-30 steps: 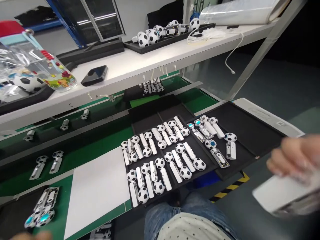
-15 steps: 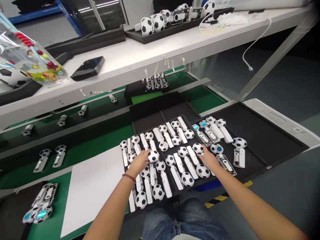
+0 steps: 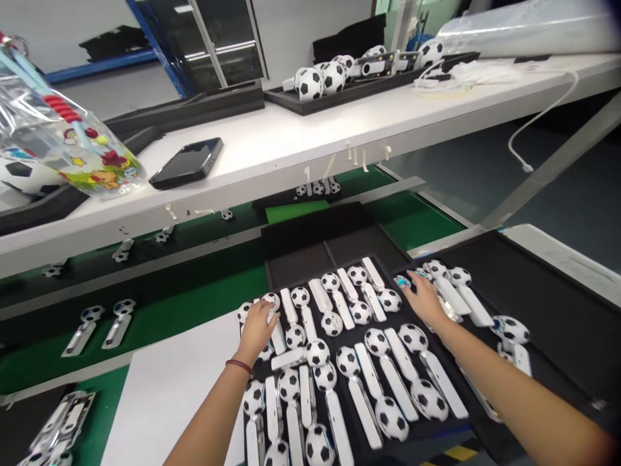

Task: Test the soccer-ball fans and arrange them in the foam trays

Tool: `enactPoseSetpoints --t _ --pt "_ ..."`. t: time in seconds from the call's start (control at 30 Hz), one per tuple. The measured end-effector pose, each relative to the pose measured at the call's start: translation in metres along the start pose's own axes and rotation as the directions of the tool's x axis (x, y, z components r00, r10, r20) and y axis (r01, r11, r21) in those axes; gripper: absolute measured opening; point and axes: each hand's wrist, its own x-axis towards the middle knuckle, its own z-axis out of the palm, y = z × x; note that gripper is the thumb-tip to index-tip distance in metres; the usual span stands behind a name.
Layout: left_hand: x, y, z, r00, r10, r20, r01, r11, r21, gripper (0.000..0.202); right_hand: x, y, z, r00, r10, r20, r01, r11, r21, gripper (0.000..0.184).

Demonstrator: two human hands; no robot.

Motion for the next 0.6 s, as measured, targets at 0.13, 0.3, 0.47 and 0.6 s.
enactPoseSetpoints --t 0.13,0.3,0.47,0.6 --pt "0.095 -0.033 -0.012 0.964 -0.233 -0.125 0.224 0.971 -0.085 0.038 0.087 -0.011 0.011 0.993 0.103 0.062 -0.101 0.994 -0.032 0.053" --pt "0.198 -0.061 0.005 0.904 -0.423 -0.056 0.39 0.872 -0.296 0.034 0.111 -0.009 0.043 0.957 0.104 0.271 -0.091 0.994 -0.06 0.054" --pt "0.221 -0.067 0.043 0.866 -0.498 -0.033 0.424 0.769 -0.478 0.031 0.092 -0.003 0.055 0.948 -0.015 0.317 0.053 0.992 -0.113 0.046" --pt "0.218 -0.064 0.043 0.837 -0.519 -0.172 0.352 0.752 -0.558 0.031 0.084 -0.008 0.05 0.953 -0.085 0.291 0.14 0.975 -0.172 0.049"
